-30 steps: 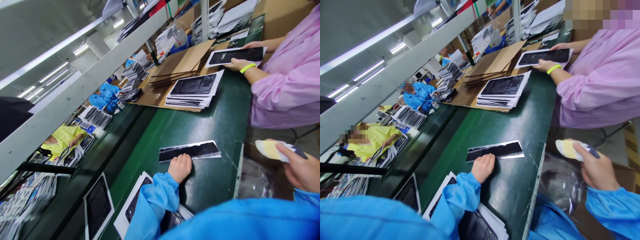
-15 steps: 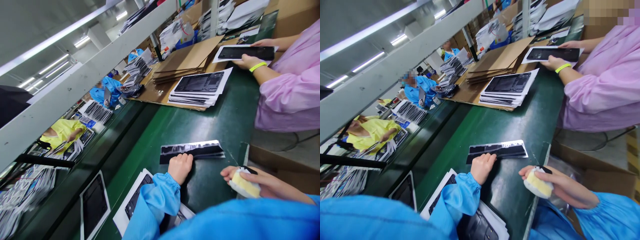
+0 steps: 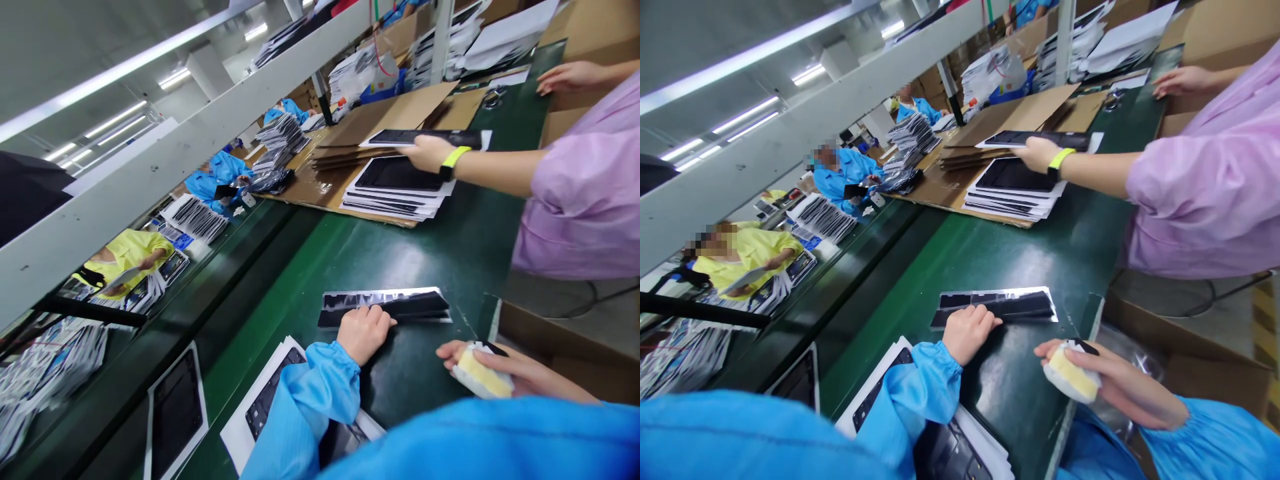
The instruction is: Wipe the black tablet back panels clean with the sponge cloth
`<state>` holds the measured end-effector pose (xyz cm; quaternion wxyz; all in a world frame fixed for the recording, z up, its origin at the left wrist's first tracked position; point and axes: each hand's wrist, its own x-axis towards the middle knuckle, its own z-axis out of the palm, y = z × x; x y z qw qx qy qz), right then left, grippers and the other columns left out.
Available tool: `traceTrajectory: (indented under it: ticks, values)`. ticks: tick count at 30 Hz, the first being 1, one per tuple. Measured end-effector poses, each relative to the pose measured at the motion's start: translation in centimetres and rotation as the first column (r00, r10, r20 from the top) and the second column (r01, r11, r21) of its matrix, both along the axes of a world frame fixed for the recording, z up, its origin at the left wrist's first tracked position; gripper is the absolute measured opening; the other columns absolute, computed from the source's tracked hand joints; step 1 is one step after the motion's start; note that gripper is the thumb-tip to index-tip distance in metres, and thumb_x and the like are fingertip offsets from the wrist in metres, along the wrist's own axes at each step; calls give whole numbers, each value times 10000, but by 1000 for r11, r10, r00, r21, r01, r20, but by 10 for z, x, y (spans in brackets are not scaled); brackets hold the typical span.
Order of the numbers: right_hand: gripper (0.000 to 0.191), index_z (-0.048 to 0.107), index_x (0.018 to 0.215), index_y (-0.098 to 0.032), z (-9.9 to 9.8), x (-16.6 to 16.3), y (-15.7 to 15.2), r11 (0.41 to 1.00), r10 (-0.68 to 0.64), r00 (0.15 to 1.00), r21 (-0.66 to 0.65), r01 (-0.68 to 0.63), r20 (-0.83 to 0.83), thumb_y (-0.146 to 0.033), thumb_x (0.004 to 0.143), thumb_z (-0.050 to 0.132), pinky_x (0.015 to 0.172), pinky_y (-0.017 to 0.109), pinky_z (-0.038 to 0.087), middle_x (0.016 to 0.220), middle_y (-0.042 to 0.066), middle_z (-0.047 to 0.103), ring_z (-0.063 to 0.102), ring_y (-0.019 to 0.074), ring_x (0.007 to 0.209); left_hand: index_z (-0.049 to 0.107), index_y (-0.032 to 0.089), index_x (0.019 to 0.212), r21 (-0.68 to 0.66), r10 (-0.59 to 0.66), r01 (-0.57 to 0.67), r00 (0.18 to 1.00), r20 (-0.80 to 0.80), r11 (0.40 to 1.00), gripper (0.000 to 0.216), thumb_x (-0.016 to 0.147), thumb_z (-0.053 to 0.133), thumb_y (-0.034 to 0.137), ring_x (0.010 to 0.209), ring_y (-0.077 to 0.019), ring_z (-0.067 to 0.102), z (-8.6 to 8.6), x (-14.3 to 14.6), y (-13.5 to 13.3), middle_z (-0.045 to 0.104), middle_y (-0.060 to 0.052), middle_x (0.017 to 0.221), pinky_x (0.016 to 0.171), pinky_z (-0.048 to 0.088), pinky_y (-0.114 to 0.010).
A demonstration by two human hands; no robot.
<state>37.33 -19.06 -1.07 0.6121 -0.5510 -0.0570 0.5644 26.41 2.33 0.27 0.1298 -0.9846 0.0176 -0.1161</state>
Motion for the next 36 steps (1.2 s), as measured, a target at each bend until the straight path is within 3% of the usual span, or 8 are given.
traceTrajectory:
  ticks: [7,13,19,23,26,29,32,36]
  values:
    - [266,778,925,-222,-1,9,1,983,16,978,180,22,-208,-348,771,601,937,354,523,1230,55,668,546,308,1202,604,175,837,24,-15,14,1000,26,1000,133,881,507,96,665,-154,564,4,-13,0,611,-29,757,519,369,-289]
    - [80,768,757,-221,-2,11,25,988,-146,955,2,152,-260,-263,706,723,981,343,501,912,46,779,678,255,1016,635,179,895,51,-73,71,996,56,996,186,916,455,134,696,-136,595,6,-25,-1,669,-41,849,544,433,-262]
    - [150,773,792,-260,3,3,52,998,-26,995,61,31,-96,-364,685,758,922,318,531,903,33,780,689,268,974,557,128,1231,-40,219,-219,976,-3,975,352,889,475,123,822,-163,652,-5,-31,-5,682,-88,1105,620,550,-244]
    - [244,755,947,-301,11,-1,65,972,103,993,216,-90,-50,-414,735,714,912,301,514,1035,12,753,673,232,982,603,121,1170,-133,160,-165,986,-43,977,304,893,479,148,797,-167,655,-16,-34,-19,703,-83,1021,604,567,-252]
    - [258,765,887,-252,10,2,71,938,201,976,271,-215,78,-446,725,710,889,324,512,1157,51,701,665,237,941,677,139,978,-133,87,-97,993,-83,986,206,874,500,134,822,-187,661,-20,-37,-28,711,-83,908,590,562,-268]
    - [298,763,787,-207,7,10,74,897,318,916,234,-374,245,-488,710,700,831,352,519,1164,85,673,654,243,886,665,145,1050,-171,141,-161,983,-121,972,248,867,500,119,952,-199,654,-8,-45,-26,708,-88,1027,700,570,-282]
    - [347,754,779,-195,12,15,74,857,402,824,152,-492,400,-526,715,673,827,371,500,1037,91,696,630,258,907,631,200,1147,-354,308,-342,940,-150,871,314,880,484,125,972,-179,653,18,-55,-14,688,-47,1126,768,554,-274]
    - [365,742,802,-204,27,15,76,810,446,718,101,-578,535,-546,750,625,881,404,465,968,86,703,614,273,948,684,266,1026,-704,393,-444,885,-250,554,197,851,608,313,737,-122,668,46,-57,-9,731,46,894,727,528,-232]
